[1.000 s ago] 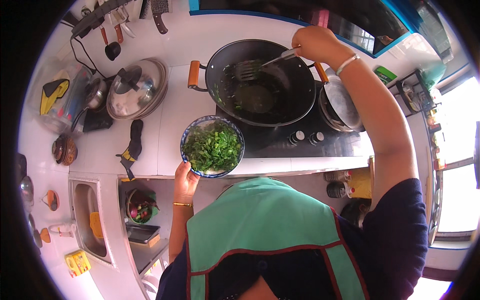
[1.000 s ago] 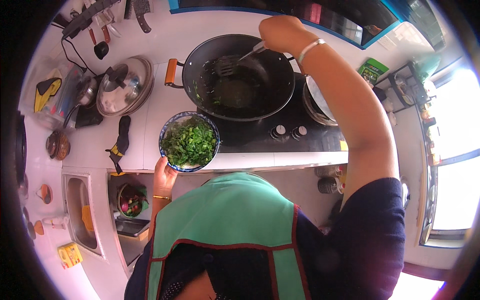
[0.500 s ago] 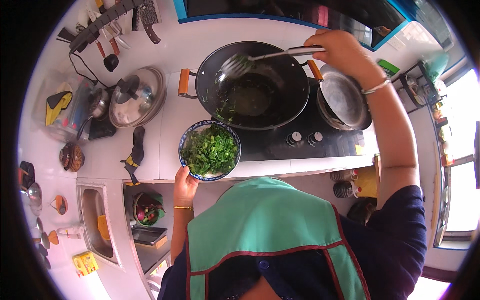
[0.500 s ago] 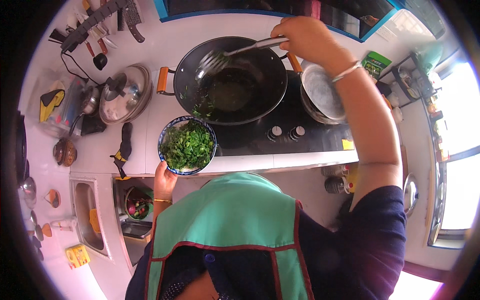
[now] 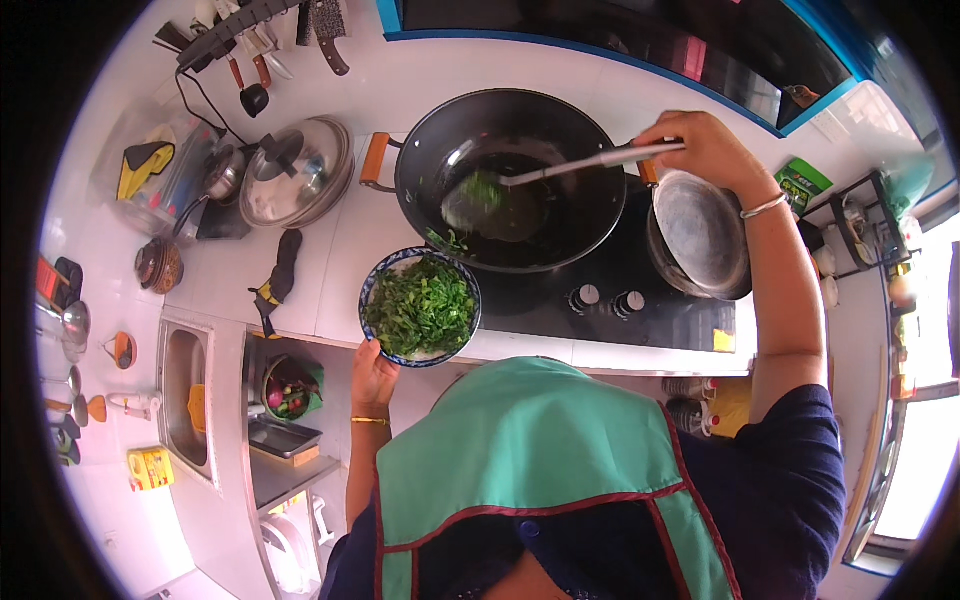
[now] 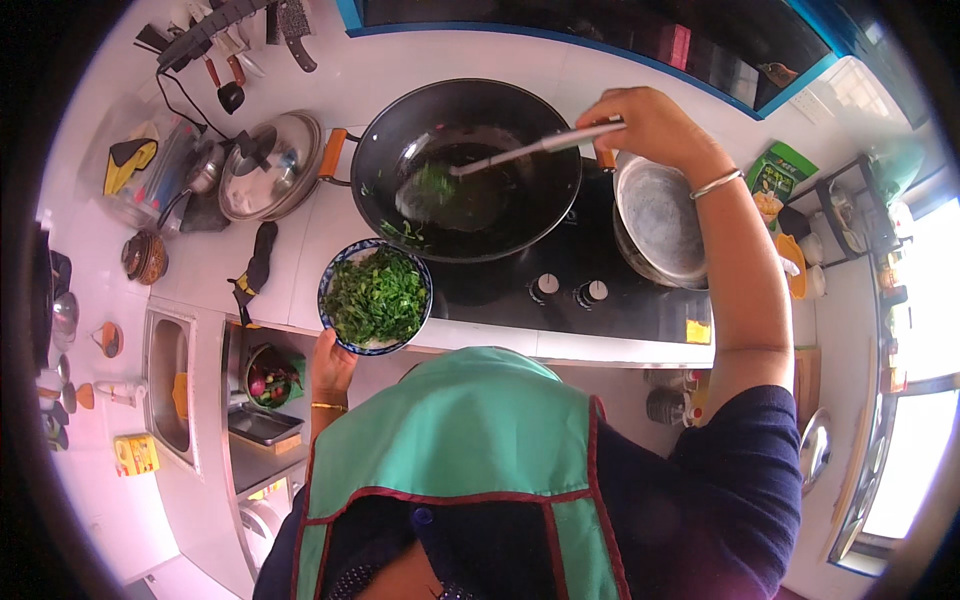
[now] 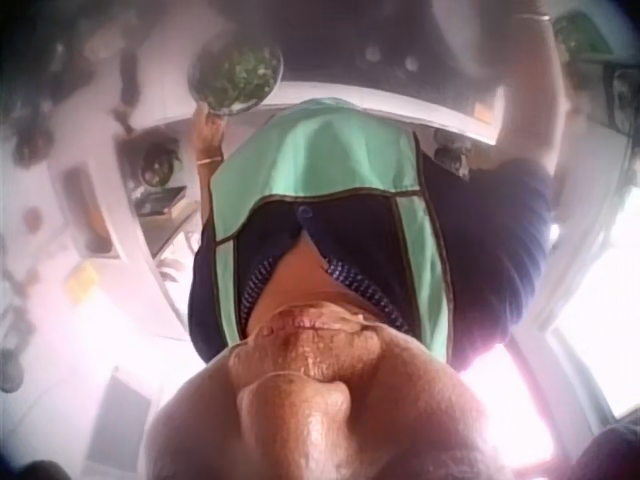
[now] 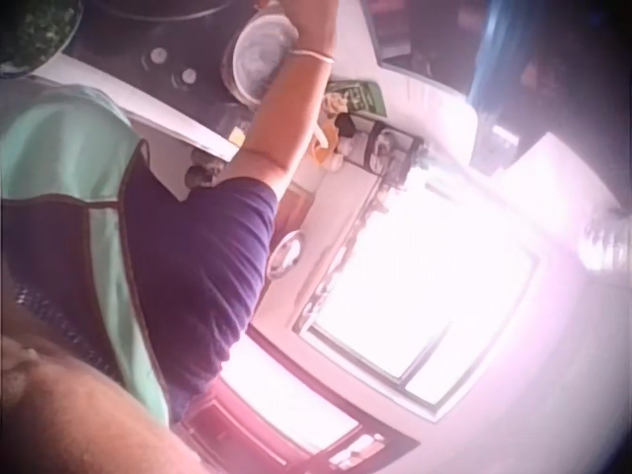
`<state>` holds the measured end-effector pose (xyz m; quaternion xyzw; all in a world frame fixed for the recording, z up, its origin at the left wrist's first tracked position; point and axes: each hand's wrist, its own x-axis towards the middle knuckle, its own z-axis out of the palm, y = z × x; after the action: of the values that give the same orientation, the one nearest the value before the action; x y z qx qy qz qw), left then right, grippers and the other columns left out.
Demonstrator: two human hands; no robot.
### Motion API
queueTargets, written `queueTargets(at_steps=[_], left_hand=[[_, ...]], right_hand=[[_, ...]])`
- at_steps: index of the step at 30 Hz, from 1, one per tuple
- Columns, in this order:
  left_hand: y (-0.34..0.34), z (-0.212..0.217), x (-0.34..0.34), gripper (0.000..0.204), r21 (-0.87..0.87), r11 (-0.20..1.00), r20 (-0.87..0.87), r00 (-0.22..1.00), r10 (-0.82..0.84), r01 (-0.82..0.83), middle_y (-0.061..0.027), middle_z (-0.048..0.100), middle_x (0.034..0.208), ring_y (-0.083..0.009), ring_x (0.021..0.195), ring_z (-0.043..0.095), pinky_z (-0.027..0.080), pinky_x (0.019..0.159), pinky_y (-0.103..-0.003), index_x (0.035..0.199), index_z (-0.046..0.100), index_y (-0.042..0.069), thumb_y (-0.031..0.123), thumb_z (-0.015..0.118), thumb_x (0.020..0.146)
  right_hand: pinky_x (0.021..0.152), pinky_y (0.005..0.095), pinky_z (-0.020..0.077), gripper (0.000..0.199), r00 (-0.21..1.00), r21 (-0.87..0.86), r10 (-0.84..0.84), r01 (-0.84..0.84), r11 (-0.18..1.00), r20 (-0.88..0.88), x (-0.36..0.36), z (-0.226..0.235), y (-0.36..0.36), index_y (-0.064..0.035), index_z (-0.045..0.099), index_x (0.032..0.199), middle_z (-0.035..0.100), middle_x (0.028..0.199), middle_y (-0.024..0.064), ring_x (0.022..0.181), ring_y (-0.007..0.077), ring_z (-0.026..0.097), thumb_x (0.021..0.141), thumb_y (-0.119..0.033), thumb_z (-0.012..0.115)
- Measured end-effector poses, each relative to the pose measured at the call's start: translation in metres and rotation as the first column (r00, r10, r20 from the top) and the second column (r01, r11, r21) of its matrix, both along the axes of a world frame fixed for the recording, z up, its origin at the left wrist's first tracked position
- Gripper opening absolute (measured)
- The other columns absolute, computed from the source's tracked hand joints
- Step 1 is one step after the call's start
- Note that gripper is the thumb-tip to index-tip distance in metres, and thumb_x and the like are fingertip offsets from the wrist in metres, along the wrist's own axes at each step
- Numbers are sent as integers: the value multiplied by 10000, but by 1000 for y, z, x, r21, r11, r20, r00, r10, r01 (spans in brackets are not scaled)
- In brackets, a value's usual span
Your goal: The person stir-fries greens in a wok using a spatula, transfers the cooked vegetables into a bowl, and then places the empty wok into the sink.
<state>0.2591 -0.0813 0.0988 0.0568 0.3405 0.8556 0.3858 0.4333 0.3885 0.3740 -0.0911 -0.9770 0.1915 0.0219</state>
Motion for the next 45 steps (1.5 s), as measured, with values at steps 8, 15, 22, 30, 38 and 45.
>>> queueTargets(at_steps=[8, 15, 22, 30, 38, 45], left_hand=[[7, -6, 14, 381, -64, 997, -12, 999, 39, -40, -130, 580, 1226, -219, 1115, 575, 454, 981, -352, 1232, 476, -59, 156, 526, 921], [1, -15, 17, 385, -78, 996, -36, 998, 48, -51, -119, 583, 1226, -222, 1109, 581, 455, 980, -359, 1227, 493, -35, 194, 539, 922], [3, -8, 6, 347, -89, 996, -26, 1000, 13, -15, -117, 585, 1229, -231, 1128, 571, 448, 997, -378, 1202, 512, -27, 172, 533, 918], [-4, -18, -32, 355, -19, 992, 10, 992, -123, 124, -141, 583, 1214, -237, 1103, 581, 475, 961, -385, 1223, 483, -54, 144, 504, 928], [-2, -24, -83, 392, 36, 930, 37, 930, -366, 365, -141, 598, 1178, -217, 1051, 603, 512, 908, -362, 1243, 474, -64, 137, 556, 916], [-3, -26, -109, 397, 36, 879, 73, 876, -477, 475, -128, 614, 1151, -207, 1037, 608, 518, 905, -354, 1221, 507, -51, 154, 601, 894]], right_hand=[[769, 333, 493, 270, 960, 380, 50, 61, 923, -274, -54, -31, -12, -91, 676, 1032, 639, 967, 72, 841, 263, 623, 765, -118, 700], [736, 303, 493, 282, 1000, -131, -8, 4, 991, -31, 1, -15, 14, -53, 692, 1020, 639, 960, 92, 781, 240, 624, 739, -61, 693], [685, 374, 526, 115, 985, 685, 25, 99, 722, -168, -61, -8, -57, -61, 674, 844, 629, 956, 101, 776, 301, 641, 739, -94, 641], [671, 379, 509, 133, 924, 687, 382, -281, 670, 5, -70, 55, -140, -78, 669, 848, 608, 865, 81, 779, 291, 634, 721, -53, 637], [695, 360, 517, 190, 993, 909, -107, 8, 417, 40, -98, 40, -170, -79, 696, 881, 618, 852, 90, 787, 283, 646, 694, -49, 681], [748, 351, 506, 170, 983, 789, -67, -98, 606, 173, -92, 63, -245, -83, 712, 869, 637, 858, 86, 826, 264, 640, 699, -81, 702]])
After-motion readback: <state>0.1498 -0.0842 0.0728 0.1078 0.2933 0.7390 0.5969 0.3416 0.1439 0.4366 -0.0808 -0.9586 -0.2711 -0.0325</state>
